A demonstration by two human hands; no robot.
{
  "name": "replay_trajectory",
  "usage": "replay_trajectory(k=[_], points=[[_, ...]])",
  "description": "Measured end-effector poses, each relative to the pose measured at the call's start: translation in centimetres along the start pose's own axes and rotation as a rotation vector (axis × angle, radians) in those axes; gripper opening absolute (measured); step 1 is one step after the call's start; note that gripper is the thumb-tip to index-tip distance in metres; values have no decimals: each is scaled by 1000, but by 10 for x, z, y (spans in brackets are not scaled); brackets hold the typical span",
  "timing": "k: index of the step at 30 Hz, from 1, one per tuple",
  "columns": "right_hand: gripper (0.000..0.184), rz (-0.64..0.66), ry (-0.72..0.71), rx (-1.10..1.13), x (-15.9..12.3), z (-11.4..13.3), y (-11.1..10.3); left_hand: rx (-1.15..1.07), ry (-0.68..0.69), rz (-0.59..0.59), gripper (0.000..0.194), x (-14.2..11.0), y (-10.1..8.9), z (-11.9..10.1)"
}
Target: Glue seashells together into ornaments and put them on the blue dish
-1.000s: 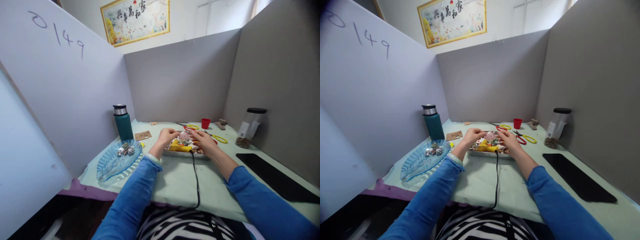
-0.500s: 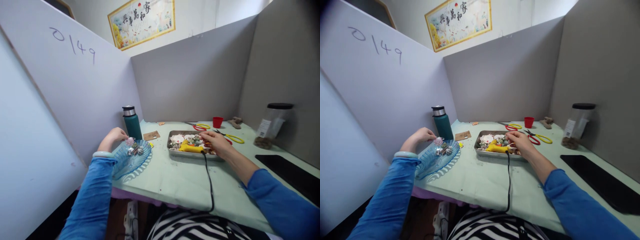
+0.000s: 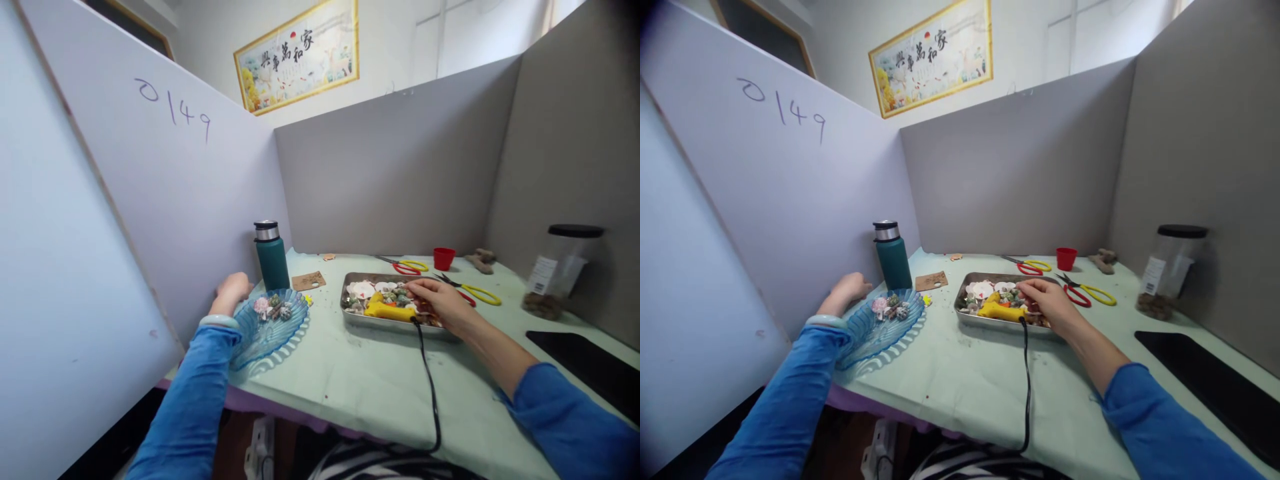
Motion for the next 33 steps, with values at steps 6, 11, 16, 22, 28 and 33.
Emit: replay_trajectory(k=[6,11,16,22,28,33], points=[[29,9,-14,-15,-2,2,1,85,195,-32,27,-20,-21,-82],[28,-14,-75,-27,-1,6,1,-224,519,145,26,-42,21,-191],[28,-91,-166,-159,-3,14,-3,-146,612,277,17,-62,80,-263],[34,58,-334,-934,-13,25,19,44,578,270,7,-53,100,-270],[23,154,-244,-1146,-13,20,31,105,566,291,14,-45,100,-257],[20,20,-160,-586,-11,33,1,145,573,273,22,-41,110,-252]])
Point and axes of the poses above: each hand's wrist, its own x-axis towards the middle knuckle, its own y-axis out of the palm, z = x × y, the point moved 5 cm from there along x, towards the middle knuckle, and after that the axes turned 2 degrees about z, right-handed, at the moved point
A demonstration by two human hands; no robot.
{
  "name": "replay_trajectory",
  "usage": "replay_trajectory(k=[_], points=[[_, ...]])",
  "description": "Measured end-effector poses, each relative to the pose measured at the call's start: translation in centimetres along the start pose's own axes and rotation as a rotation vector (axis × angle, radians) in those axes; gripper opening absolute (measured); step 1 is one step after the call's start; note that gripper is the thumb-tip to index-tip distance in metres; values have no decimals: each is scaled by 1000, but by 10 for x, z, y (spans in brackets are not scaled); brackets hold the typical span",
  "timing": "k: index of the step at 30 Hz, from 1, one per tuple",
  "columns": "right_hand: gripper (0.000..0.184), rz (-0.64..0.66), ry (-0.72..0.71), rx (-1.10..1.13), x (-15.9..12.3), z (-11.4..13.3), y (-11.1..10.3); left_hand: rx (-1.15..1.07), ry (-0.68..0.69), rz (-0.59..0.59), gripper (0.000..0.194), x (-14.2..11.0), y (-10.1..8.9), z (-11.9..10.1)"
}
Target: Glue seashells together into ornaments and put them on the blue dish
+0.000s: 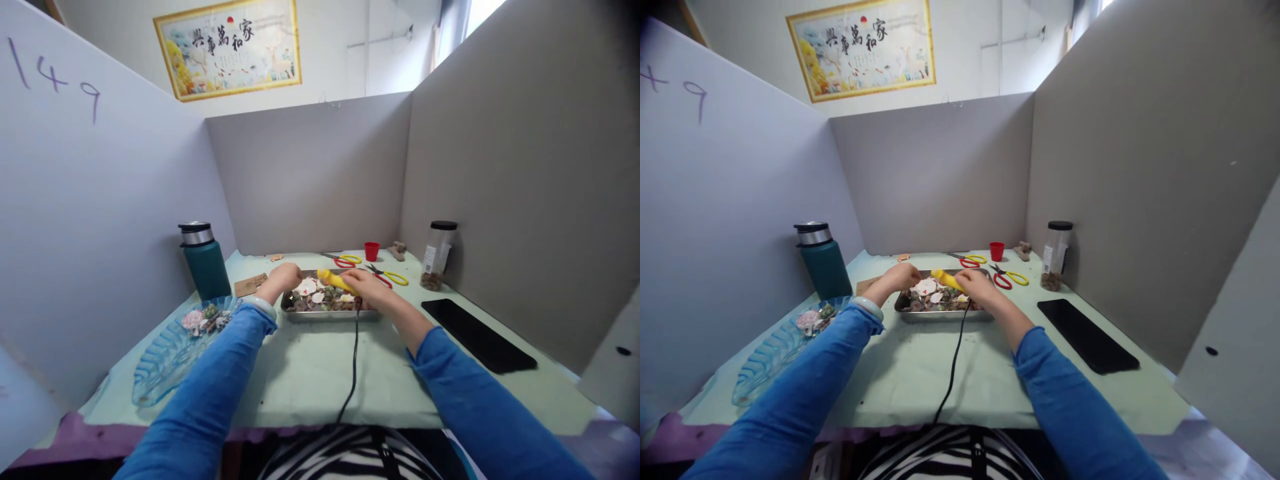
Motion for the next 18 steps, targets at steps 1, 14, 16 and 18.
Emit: replay_trajectory(k=[1,14,16,18], points=[[24,-7,46,194,0,-3,-6,19,6,-4,23,1,2,0],[27,-44,17,672,-4,-5,4,159,98,101,20,10,42,-29],[20,-79,-4,527,-5,-5,2,167,70,122,22,10,46,-32],[16,-108,-32,410,-5,-3,1,172,45,129,23,10,45,-36]])
Point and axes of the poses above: each hand's wrist, its own x-axis towards the middle knuckle, its own y-axis out of the palm, z = x × y, the point moved 5 cm from there along x, towards the middle knuckle, and after that the axes turned 2 degrees about z, right-handed, at the moved point
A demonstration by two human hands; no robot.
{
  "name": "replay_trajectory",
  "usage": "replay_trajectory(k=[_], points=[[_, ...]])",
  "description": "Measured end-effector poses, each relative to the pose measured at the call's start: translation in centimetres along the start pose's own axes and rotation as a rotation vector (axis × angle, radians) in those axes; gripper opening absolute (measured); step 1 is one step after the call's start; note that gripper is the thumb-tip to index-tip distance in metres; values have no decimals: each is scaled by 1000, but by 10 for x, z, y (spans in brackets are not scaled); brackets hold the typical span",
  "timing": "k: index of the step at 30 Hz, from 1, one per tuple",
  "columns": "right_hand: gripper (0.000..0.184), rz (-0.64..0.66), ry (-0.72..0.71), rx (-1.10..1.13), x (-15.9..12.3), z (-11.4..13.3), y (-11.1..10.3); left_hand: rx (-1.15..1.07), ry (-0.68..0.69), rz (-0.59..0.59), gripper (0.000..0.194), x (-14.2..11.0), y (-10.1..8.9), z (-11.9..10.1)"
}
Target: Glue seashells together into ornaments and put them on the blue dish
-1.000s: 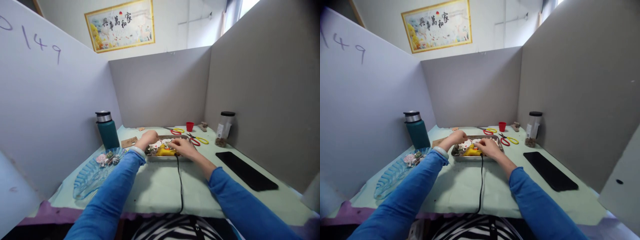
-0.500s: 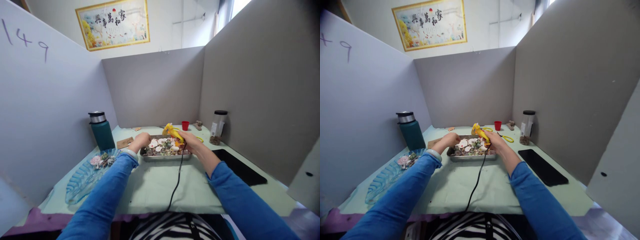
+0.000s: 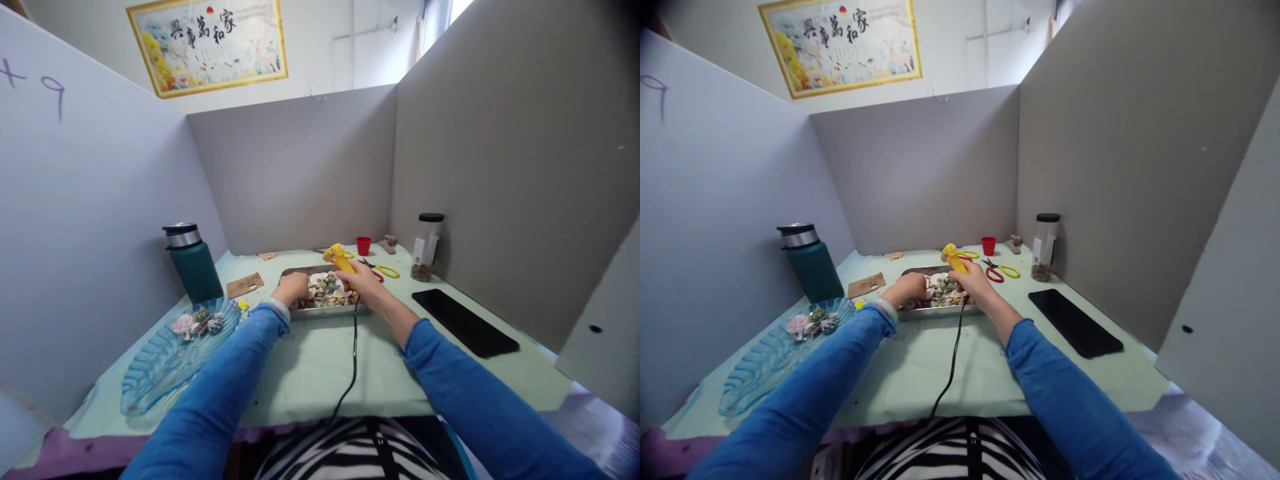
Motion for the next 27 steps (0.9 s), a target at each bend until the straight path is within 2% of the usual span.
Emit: replay_trajectory(k=[5,10,13,16,20,23,27], points=[[14,-59,-8,-96,1,0,-2,24,92,-27,22,-6,-8,-15],[16,-112,16,-164,3,-4,-7,62,200,53,25,-9,-5,-25],[13,-137,4,-114,2,-1,-7,61,157,10,26,-7,-9,-20],[14,-162,-10,68,0,4,-8,31,93,-82,27,-4,-19,-5],[16,-171,20,155,-2,6,-7,48,27,-67,26,0,-26,14],[15,-186,31,124,-1,4,-8,84,78,-17,24,1,-21,15],[13,-203,77,83,1,-5,-9,117,212,35,24,0,-7,2]])
Point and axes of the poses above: each hand's wrist, its own x-axis towards the middle knuckle, its own y-axis out of the palm, z = x × y, the point moved 5 cm from there along x, towards the middle knuckle, and after that the axes turned 2 degrees about z, right-handed, at the moved point
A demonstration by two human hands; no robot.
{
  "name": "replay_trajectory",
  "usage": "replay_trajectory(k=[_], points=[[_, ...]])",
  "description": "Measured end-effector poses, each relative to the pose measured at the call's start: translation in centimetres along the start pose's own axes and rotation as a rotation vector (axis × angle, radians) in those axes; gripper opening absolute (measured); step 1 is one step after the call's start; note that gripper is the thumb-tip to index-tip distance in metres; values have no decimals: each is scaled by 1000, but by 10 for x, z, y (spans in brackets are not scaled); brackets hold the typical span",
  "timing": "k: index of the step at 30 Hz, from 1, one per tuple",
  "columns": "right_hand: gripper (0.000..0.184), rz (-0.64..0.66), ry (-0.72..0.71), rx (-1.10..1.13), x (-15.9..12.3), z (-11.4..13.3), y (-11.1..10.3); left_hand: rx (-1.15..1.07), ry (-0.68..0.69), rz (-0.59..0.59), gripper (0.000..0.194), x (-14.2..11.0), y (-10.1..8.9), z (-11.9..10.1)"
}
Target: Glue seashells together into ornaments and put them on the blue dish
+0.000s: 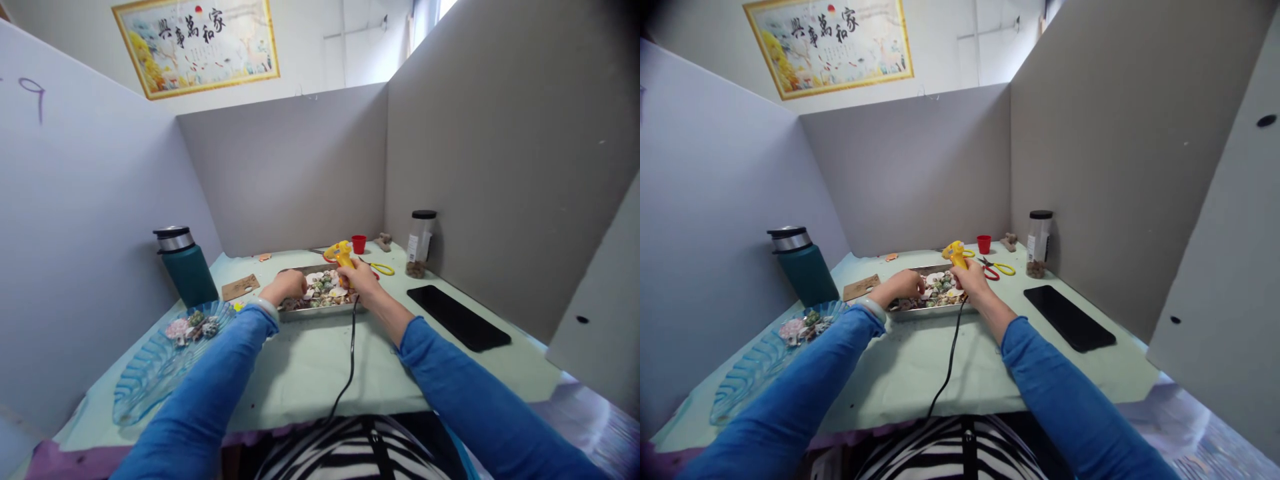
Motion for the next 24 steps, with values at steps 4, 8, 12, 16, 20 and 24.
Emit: replay_trajectory(k=[4,8,12,16,20,24], points=[[9,5,9,-19,1,-4,0,91,52,33,26,-4,8,-10],[9,20,-8,-31,1,-4,1,205,206,-99,19,-11,5,-21],[10,16,-9,-36,0,-3,1,167,294,-162,19,-12,-2,-21],[10,12,-3,-26,-1,-2,0,-127,164,-229,21,-10,-18,-10],[13,14,-23,-39,-1,0,0,-681,39,-185,10,-12,-18,-7],[16,41,-63,-67,0,0,2,-1169,27,-100,10,-14,-6,-16]])
Point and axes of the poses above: each hand's wrist, its own x-axis towards the middle knuckle, its own y-axis out of the palm, z = x × y, the point moved 5 cm from there along x, towards the middle knuckle, and after that the axes turned 2 degrees about z, right-handed, at the moved point
